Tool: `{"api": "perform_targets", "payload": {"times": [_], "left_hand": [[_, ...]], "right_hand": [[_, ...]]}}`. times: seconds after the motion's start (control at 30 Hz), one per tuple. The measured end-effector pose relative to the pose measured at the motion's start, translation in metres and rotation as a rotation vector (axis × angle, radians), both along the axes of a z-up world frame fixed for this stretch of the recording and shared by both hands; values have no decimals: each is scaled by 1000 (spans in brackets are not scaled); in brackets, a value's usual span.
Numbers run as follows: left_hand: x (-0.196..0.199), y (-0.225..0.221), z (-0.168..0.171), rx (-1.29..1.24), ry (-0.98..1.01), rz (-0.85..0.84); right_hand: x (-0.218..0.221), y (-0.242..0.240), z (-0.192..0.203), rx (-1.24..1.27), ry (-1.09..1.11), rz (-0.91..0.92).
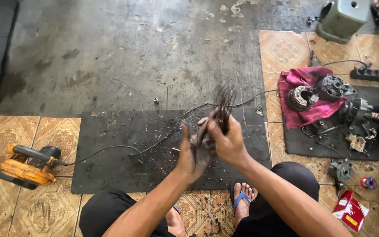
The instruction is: The person sits on the floor and repeatedly pulls, shakes, and twists a wire brush by hand to remove debris. Another person briefly places a metal part on the floor nearby.
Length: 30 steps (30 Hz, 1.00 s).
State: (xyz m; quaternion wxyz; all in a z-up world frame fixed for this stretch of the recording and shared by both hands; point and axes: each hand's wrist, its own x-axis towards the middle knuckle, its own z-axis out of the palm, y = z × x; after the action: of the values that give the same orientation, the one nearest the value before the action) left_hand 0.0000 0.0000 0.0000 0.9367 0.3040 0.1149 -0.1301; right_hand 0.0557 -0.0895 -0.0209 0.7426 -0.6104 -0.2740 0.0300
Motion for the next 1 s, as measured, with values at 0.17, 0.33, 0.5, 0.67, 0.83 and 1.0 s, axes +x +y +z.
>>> {"api": "perform_targets", "payload": {"times": [0.17,0.33,0.5,0.67,0.83,1.0], "left_hand": [[15,27,-31,-202,231,454],[30,47,-36,-73,248,531],[31,44,1,87,49,522],[33,49,-45,486,-211,350],[38,16,-43,687,-233,343],[48,-7,-12,569,140,562]], "right_hand": [[-6,6,-9,45,-19,139],[4,7,-18,108,4,121],[7,10,8,-33,154,46],[15,-2,9,-257,146,73],[24,-15,-25,-471,-161,74],[20,-14,-15,-990,58,58]]}}
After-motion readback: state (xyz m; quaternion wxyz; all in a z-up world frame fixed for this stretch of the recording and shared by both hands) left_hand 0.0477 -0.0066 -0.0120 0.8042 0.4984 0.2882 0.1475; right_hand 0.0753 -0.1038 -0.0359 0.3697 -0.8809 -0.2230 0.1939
